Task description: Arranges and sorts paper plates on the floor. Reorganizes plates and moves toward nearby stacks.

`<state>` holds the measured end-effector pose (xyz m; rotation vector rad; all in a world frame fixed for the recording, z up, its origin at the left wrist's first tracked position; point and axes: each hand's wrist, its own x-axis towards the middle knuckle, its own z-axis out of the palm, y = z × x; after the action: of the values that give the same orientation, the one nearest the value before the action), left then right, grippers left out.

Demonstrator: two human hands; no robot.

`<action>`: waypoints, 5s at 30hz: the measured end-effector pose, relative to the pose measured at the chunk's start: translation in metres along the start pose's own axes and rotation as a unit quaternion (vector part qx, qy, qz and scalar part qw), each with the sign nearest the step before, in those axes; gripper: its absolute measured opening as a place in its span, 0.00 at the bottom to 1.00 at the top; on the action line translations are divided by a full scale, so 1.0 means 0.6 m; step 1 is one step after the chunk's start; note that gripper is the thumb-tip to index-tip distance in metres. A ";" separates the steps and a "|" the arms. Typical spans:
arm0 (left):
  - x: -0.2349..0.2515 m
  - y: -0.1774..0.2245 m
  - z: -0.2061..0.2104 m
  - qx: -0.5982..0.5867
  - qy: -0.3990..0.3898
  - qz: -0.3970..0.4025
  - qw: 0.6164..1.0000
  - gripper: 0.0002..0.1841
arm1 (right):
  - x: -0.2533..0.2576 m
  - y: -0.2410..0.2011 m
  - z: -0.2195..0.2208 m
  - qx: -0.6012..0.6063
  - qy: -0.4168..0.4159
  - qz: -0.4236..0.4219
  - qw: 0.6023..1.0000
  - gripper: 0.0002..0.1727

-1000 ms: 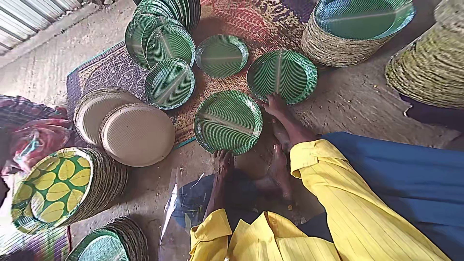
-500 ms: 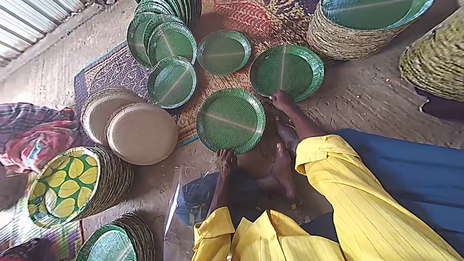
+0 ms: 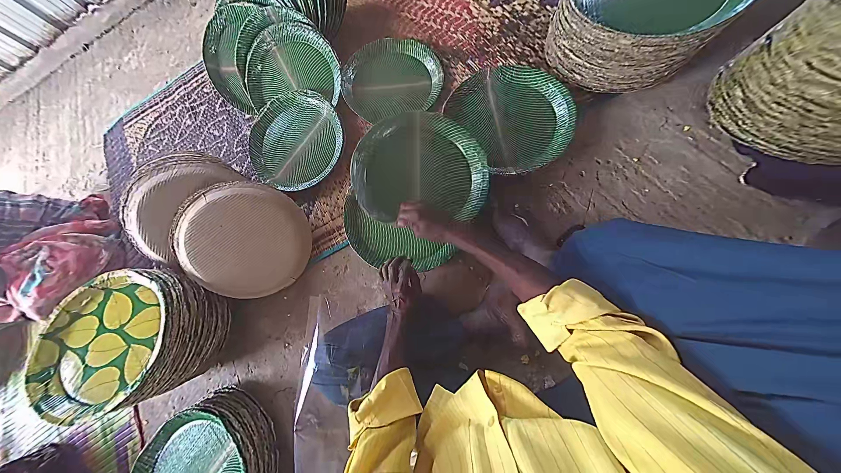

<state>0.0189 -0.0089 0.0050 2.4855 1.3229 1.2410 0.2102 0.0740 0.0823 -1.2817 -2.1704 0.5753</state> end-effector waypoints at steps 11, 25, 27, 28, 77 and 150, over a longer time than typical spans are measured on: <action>0.013 -0.002 -0.007 0.043 -0.220 -0.053 0.973 0.18 | -0.026 0.099 -0.089 0.048 0.030 0.193 0.979 0.15; 0.001 -0.012 0.008 0.052 -0.137 -0.058 0.987 0.17 | -0.089 0.249 -0.125 -0.121 0.059 0.446 0.885 0.19; 0.002 -0.010 0.010 0.047 -0.137 -0.056 0.988 0.17 | -0.091 0.254 -0.131 -0.105 0.061 0.441 0.889 0.18; 0.002 -0.009 0.010 0.047 -0.135 -0.055 0.988 0.17 | -0.093 0.255 -0.131 -0.098 0.066 0.438 0.891 0.18; -0.008 -0.011 0.005 0.007 -0.079 -0.014 0.997 0.16 | -0.099 0.235 -0.115 -0.123 0.080 0.438 0.887 0.18; -0.004 0.000 0.007 -0.013 -0.087 0.009 0.996 0.15 | -0.025 0.106 -0.156 -0.059 0.352 0.170 0.919 0.16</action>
<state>0.0213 -0.0096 0.0005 2.5267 1.2370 1.0115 0.3180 0.0972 0.1110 -1.6327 -1.4117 0.0673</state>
